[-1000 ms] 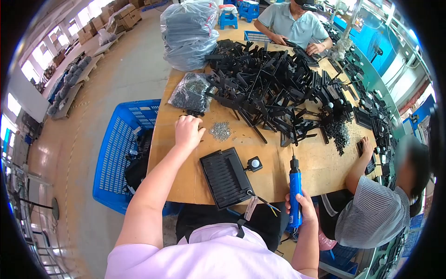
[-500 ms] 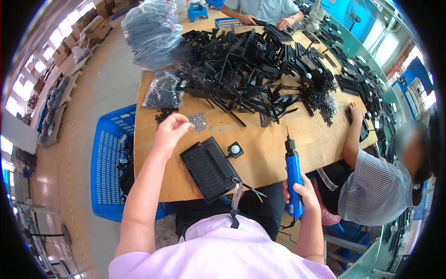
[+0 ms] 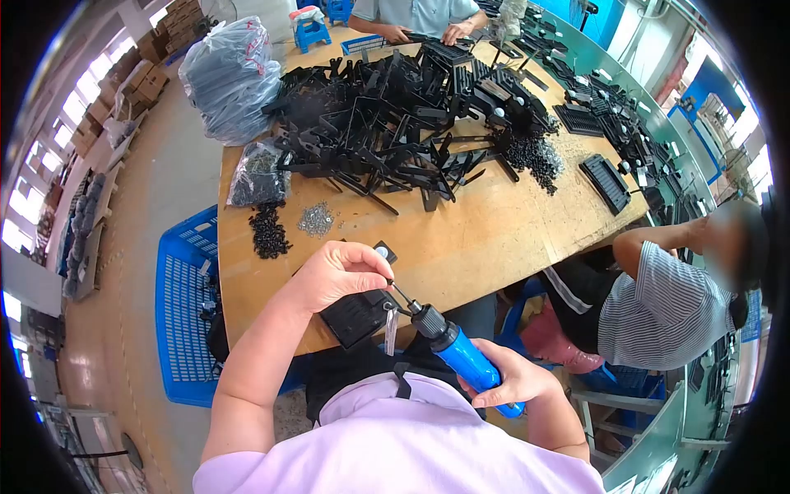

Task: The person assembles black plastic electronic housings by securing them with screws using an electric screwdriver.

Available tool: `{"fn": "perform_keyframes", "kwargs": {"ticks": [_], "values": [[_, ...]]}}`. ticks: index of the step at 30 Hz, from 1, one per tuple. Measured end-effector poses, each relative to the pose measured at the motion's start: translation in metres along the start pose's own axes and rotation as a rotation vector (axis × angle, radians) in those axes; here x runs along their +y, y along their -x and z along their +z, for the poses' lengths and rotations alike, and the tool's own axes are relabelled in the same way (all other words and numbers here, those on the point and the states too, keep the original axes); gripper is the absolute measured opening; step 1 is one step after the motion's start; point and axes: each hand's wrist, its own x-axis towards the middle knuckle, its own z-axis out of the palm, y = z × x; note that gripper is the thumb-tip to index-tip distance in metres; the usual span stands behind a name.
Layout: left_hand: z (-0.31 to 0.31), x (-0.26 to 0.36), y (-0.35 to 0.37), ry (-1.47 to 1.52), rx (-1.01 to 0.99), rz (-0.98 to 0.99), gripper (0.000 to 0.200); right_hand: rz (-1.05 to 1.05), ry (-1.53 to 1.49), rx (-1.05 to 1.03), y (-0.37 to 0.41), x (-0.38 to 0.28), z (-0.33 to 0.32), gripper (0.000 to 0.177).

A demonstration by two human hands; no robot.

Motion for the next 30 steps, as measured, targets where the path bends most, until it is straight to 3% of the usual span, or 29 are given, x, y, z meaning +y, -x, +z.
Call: {"fn": "perform_keyframes", "kwargs": {"ticks": [6, 9, 12, 15, 18, 21, 22, 25, 30], "values": [[0.007, 0.008, 0.0, -0.253, -0.046, 0.119, 0.01, -0.057, 0.035, 0.039, 0.002, 0.011, 0.001, 0.091], [0.011, 0.023, -0.001, -0.724, -0.144, 0.421, 0.01, 0.021, -0.022, -0.012, 0.007, 0.009, -0.001, 0.092], [0.021, 0.036, 0.001, -0.921, -0.176, 0.514, 0.01, 0.052, -0.104, -0.049, 0.007, 0.007, 0.001, 0.09], [0.014, 0.033, 0.0, -0.895, -0.217, 0.412, 0.02, 0.061, -0.175, -0.07, 0.008, 0.008, 0.001, 0.09], [0.021, 0.027, 0.011, -0.933, -0.09, 0.443, 0.034, 0.041, -0.23, -0.034, 0.01, 0.016, 0.002, 0.091], [-0.005, -0.006, 0.036, -1.209, 0.132, 0.508, 0.052, 0.013, -0.238, -0.019, 0.027, 0.03, -0.007, 0.091], [-0.018, -0.033, 0.047, -1.359, 0.231, 0.42, 0.056, 0.021, -0.259, 0.008, 0.034, 0.037, -0.009, 0.09], [-0.028, -0.105, 0.062, -1.492, 0.325, 0.239, 0.049, 0.058, -0.377, 0.034, 0.052, 0.055, -0.014, 0.093], [-0.018, -0.118, 0.048, -1.483, 0.378, 0.31, 0.048, 0.089, -0.429, 0.099, 0.062, 0.073, -0.012, 0.091]]}}
